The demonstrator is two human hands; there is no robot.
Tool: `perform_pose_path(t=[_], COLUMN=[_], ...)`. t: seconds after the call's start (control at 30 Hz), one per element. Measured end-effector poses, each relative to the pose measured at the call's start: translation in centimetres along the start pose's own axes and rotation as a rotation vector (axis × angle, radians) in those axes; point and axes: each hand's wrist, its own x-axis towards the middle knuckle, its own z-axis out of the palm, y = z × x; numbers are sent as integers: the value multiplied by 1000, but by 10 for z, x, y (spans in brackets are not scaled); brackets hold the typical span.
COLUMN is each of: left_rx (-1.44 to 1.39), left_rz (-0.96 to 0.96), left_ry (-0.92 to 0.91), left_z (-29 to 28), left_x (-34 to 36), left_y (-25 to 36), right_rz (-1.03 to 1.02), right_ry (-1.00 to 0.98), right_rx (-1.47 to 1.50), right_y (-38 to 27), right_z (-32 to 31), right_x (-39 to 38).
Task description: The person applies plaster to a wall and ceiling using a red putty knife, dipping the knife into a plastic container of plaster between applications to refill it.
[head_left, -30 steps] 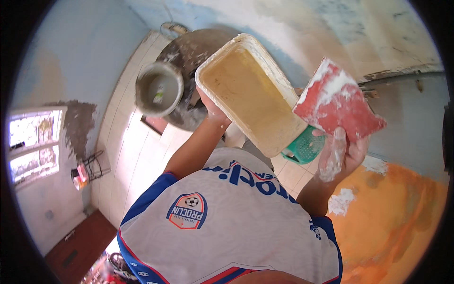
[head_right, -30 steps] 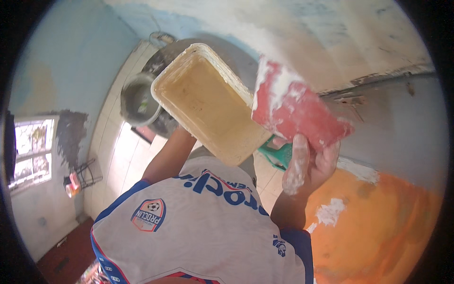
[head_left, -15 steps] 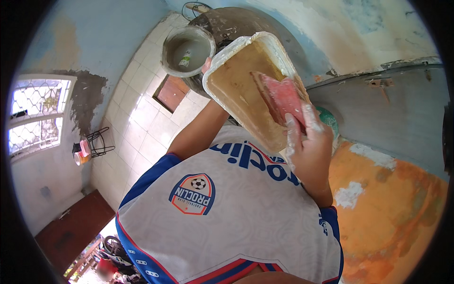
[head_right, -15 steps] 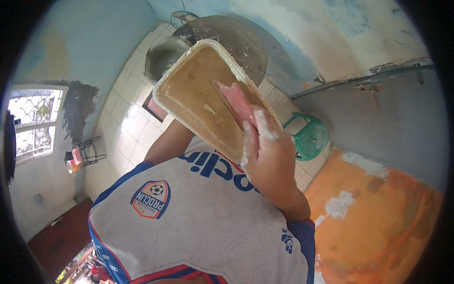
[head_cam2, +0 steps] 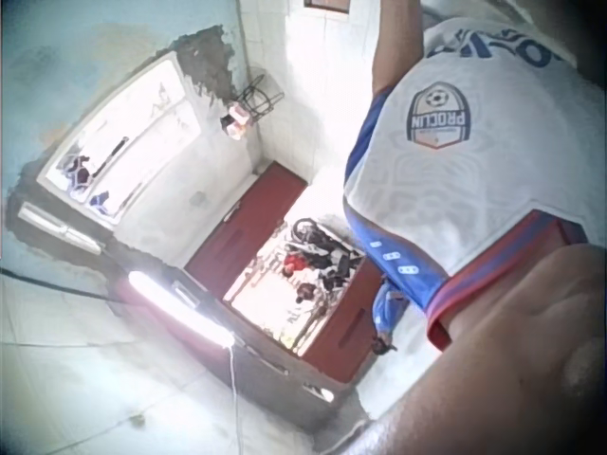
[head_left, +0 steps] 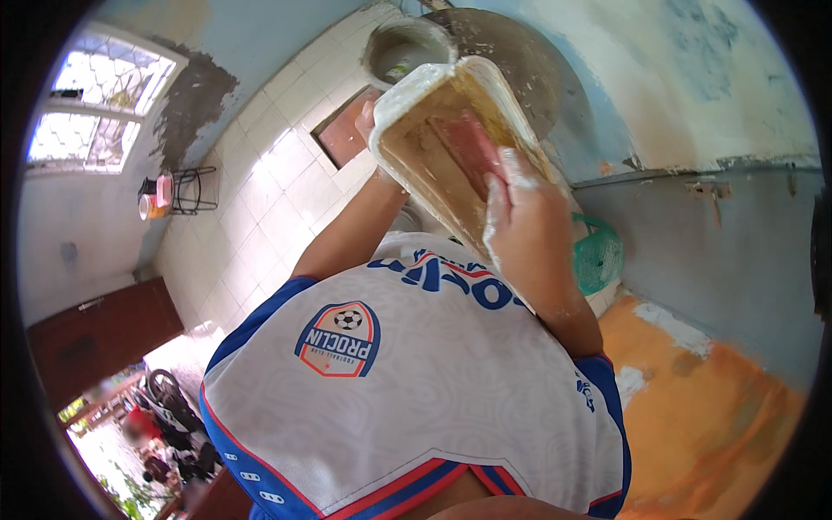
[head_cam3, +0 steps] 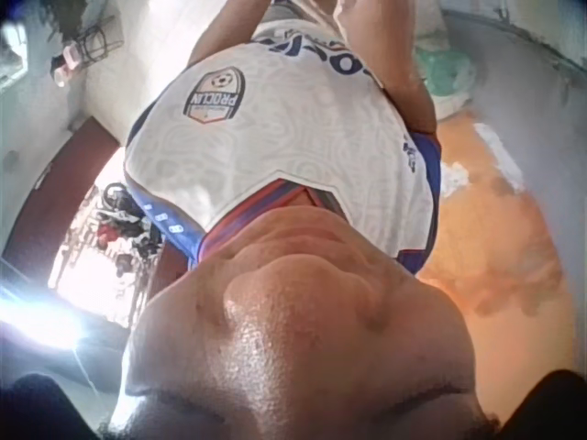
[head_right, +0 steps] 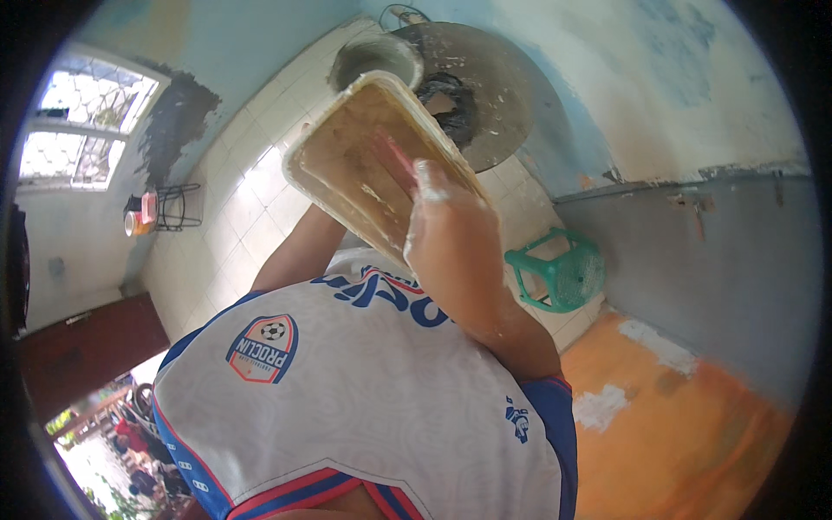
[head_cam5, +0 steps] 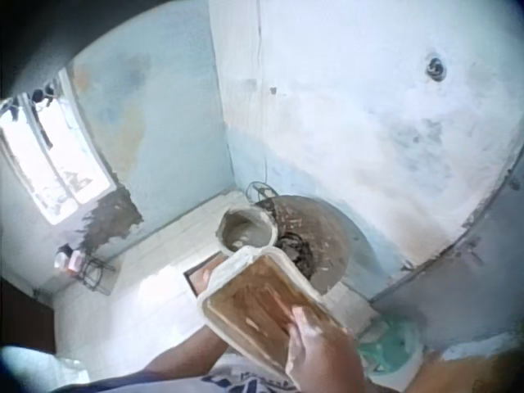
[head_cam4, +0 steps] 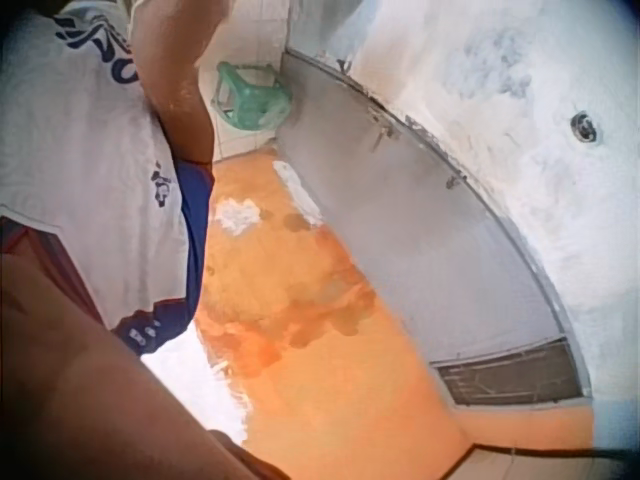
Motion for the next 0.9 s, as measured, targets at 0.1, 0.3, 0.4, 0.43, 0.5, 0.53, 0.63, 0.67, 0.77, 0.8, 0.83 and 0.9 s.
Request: perform_pose_path(t=[0.1,0.3,0.4,0.43,0.5,0.53,0.63,0.67,0.77,0.8,0.83,0.9], left_rx=[-11,-14,3,15,43,47,-84,-147,-279,-190,-148,-110], left_rz=[45,132,194,218,265,260,247,241,251,269,278,282], left_ry=[14,52,101,123,229,325,-51,-173,-287,-178,-128,-89], left_z=[-9,-34,-50,-53,-57,-57,-95,-106,-109,-114,-118,-121], left_x=[-11,-22,-24,-22,-24,-28,-22,-19,-10,-12,-9,0], left_y=[32,128,196,219,266,292,370,393,433,448,458,473], right_rz=[25,-138,-154,-215,-247,-228,-164,-206,-242,-241,-238,-248], right_ry=[-262,-234,-262,-257,-322,-319,-333,-336,-383,-397,-411,-428], right_rx=[26,-26,-76,-75,-70,-22,97,71,36,59,82,124], right_y=[-33,-87,-128,-135,-166,-181,-218,-229,-255,-262,-267,-276], right_z=[2,85,139,166,201,214,254,272,310,319,328,342], right_x=[21,59,87,94,113,127,163,171,190,200,209,227])
